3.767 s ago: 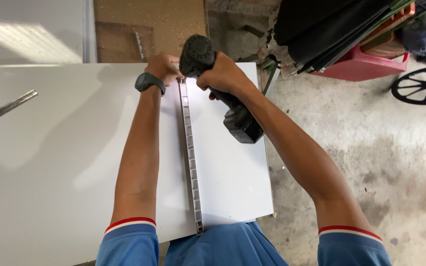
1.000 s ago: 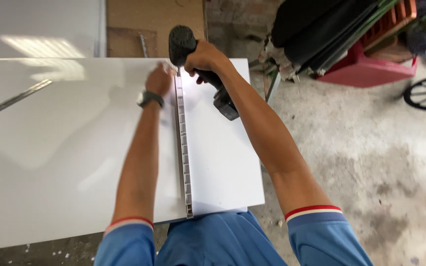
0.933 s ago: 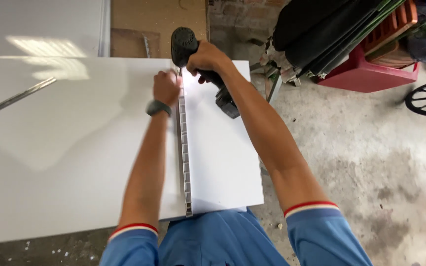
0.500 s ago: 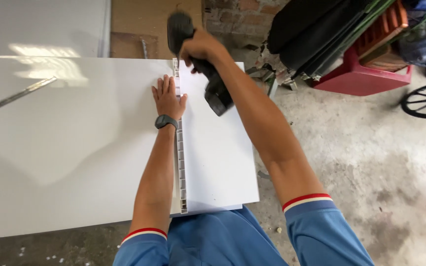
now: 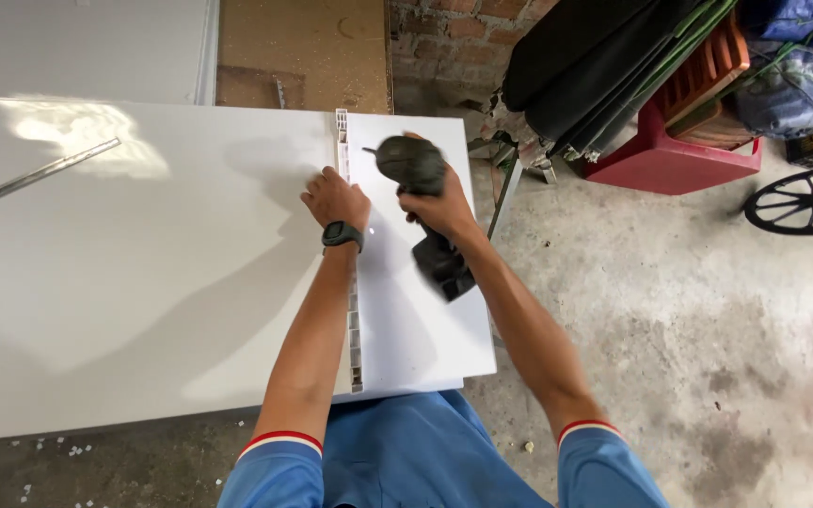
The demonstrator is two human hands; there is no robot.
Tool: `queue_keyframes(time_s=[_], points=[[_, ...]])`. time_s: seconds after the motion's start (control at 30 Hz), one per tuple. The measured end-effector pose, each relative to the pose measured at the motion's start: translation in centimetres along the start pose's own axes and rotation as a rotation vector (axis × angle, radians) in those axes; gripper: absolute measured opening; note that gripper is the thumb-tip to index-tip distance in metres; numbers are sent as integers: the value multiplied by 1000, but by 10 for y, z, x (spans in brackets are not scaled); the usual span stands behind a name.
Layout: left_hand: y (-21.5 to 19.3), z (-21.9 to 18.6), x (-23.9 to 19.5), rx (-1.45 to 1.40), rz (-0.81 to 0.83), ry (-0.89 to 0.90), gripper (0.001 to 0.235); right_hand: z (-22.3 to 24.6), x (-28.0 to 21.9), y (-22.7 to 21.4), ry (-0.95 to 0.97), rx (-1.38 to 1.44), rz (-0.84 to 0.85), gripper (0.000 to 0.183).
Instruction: The person measures a white furniture panel with a tape measure, marks positions with a pen, and uses a cordless drill to drive screws and attach small hardware fittings to the panel edge. They pick fittings from a parts tray, reposition the panel, and finally lift and move the panel across the workshop.
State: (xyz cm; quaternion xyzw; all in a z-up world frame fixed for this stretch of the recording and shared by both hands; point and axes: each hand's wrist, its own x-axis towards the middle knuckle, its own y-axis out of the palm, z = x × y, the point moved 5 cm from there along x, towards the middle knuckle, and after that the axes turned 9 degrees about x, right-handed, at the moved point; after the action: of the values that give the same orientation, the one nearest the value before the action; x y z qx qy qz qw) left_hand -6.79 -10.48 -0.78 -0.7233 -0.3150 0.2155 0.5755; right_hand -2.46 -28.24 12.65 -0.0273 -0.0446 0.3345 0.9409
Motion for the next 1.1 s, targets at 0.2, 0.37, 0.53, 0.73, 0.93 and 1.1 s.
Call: queue_keyframes(time_s=[0.2,0.37,0.53,0.73,0.93,1.1], points=[[-2,3,-5,109,164,38,21,-39,-73,0,346,471,-105,39],[11,5,-11,130,253,159,13,-37,-135,16,332,704,-193,44],[-22,-10,-20,-145,131,153,30,-51,-195,18,238,930,-390,56],[-74,-8,-37,-352,76,150,42,-69,-248,13,184,1119,-353,62],[-114,52,-7,-337,-62,209,40,-54,-258,38,230,1158,-217,63],[-65,225,-4,121,-95,165,21,-38,-249,90,205,1122,-25,56]])
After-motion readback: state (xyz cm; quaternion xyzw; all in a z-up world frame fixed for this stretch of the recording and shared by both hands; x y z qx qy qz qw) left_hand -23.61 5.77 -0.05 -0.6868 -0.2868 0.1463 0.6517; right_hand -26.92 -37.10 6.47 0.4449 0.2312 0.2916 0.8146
